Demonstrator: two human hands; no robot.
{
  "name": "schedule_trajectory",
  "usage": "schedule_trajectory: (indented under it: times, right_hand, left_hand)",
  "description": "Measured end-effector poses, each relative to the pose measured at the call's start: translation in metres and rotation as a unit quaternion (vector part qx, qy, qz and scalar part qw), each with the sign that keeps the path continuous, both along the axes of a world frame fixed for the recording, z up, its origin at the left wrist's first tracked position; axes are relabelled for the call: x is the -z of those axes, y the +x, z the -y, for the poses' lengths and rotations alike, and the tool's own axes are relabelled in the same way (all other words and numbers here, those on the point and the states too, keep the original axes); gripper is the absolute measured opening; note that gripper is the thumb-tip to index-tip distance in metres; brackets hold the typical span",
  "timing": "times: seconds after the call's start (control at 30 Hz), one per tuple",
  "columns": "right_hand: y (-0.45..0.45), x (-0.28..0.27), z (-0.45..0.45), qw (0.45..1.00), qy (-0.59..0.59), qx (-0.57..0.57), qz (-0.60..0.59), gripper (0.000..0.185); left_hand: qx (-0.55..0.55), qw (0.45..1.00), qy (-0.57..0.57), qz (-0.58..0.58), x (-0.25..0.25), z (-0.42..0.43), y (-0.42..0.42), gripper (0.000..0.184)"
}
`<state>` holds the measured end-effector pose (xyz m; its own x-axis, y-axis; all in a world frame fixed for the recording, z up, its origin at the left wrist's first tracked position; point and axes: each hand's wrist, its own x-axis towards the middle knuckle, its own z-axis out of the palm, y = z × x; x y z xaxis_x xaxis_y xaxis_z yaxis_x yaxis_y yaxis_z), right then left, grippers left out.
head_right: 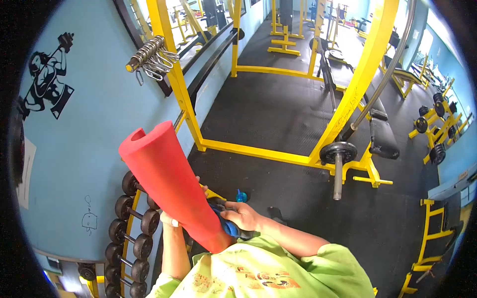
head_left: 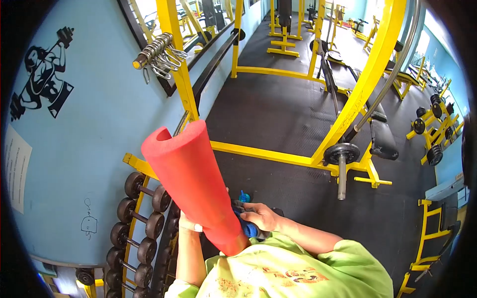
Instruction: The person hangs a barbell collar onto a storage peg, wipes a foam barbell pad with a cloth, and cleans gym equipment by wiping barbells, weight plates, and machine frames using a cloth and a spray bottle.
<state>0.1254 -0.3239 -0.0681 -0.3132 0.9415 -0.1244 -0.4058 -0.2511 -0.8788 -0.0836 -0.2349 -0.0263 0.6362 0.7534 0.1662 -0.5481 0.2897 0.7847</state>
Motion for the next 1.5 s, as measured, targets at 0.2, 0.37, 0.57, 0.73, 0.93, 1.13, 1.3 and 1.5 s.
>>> schedule_trajectory:
  times: [0.2, 0.37, 0.57, 0.73, 0.93, 1.13, 1.3, 1.5]
  right_hand:
    - [0.025, -0.006, -0.010, 0.826, 0.109, -0.127, 0.538, 0.031]
    - [0.017, -0.075, -0.022, 0.839, 0.337, 0.223, 0.364, 0.065]
    - [-0.051, -0.028, -0.005, 0.741, 0.457, 0.238, 0.431, 0.084]
    - [-0.029, 0.032, 0.002, 0.833, 0.320, 0.150, 0.425, 0.061]
    - [-0.035, -0.039, -0.023, 0.818, 0.400, 0.269, 0.314, 0.062]
    - [-0.043, -0.003, -0.026, 0.684, 0.454, 0.318, 0.473, 0.091]
    - [-0.034, 0.020, -0.019, 0.746, 0.418, 0.298, 0.425, 0.094]
    - [-0.036, 0.040, -0.040, 0.913, 0.158, 0.352, 0.131, 0.071]
  left_hand:
    - [-0.092, 0.993, 0.030, 0.065, 0.002, -0.009, -0.033, 0.103]
    - [-0.195, 0.976, 0.071, -0.061, -0.031, -0.007, -0.027, 0.083]
    - [-0.281, 0.957, 0.073, -0.002, -0.044, 0.002, -0.022, 0.076]
    - [-0.376, 0.923, 0.075, 0.029, -0.052, 0.005, -0.045, 0.070]
    - [-0.482, 0.866, 0.132, 0.003, -0.033, 0.000, -0.016, 0.061]
    - [-0.447, 0.885, 0.096, 0.087, -0.054, -0.005, -0.009, 0.051]
    - [-0.426, 0.896, 0.097, 0.082, -0.046, -0.011, -0.011, 0.047]
    - [-0.377, 0.918, 0.086, 0.092, -0.027, -0.021, -0.019, 0.049]
